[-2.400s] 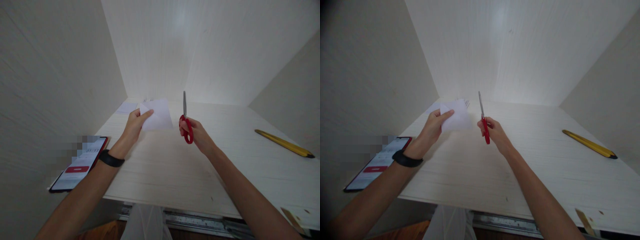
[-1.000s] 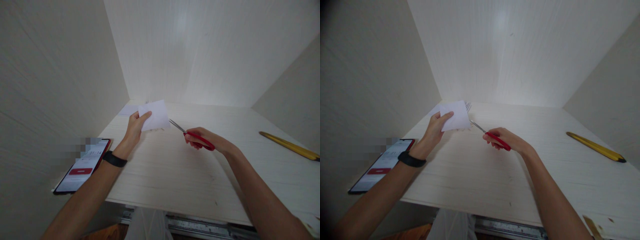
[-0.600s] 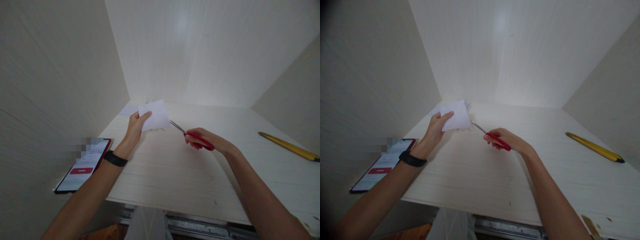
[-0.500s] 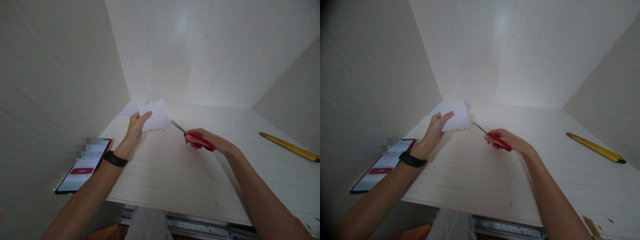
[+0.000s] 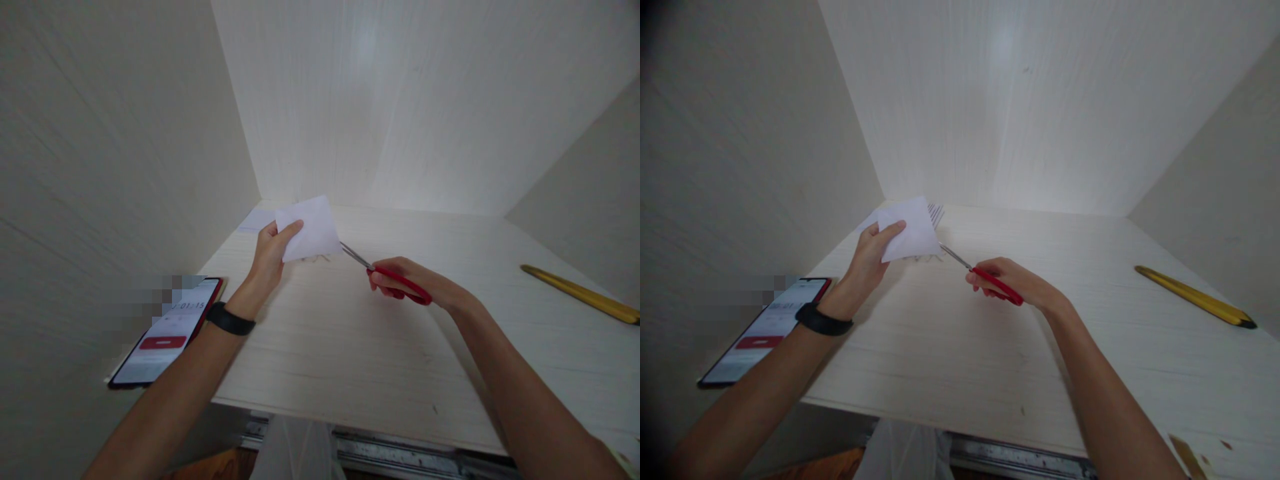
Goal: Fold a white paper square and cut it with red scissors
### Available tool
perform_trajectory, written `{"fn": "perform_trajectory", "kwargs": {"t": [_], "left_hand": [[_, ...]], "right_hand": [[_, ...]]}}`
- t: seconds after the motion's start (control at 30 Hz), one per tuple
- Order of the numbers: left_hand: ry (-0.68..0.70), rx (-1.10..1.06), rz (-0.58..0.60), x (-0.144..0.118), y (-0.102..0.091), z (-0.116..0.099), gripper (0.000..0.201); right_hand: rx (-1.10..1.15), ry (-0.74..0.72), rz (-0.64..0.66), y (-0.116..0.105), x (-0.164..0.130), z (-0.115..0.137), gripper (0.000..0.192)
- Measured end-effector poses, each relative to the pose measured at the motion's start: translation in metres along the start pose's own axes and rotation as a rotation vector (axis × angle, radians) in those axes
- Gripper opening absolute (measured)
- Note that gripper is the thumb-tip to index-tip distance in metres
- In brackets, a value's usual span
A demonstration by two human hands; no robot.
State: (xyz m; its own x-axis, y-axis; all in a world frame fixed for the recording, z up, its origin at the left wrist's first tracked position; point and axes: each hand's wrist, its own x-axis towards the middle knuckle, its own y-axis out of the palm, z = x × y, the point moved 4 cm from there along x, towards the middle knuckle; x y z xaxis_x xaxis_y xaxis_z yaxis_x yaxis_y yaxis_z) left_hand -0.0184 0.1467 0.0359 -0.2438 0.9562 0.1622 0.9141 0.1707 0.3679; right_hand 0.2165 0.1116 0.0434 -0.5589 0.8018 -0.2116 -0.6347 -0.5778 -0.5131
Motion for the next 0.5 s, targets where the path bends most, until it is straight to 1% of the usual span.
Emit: {"fn": "perform_trajectory", "kwargs": {"t": [0.3,0.5], "left_hand": [[0.011,-0.016,-0.027,0.0012,-0.0027,0.0010,0.028],[0.007,-0.019,-0.027,0.0004,-0.0017,0.0007,0.029]], "right_hand": [[0.017,-0.021,-0.026,-0.0013,0.0002,-0.0002,0.045],[0.016,-0.022,0.039,0.0013,0.0053,-0.0067,0.042]]}}
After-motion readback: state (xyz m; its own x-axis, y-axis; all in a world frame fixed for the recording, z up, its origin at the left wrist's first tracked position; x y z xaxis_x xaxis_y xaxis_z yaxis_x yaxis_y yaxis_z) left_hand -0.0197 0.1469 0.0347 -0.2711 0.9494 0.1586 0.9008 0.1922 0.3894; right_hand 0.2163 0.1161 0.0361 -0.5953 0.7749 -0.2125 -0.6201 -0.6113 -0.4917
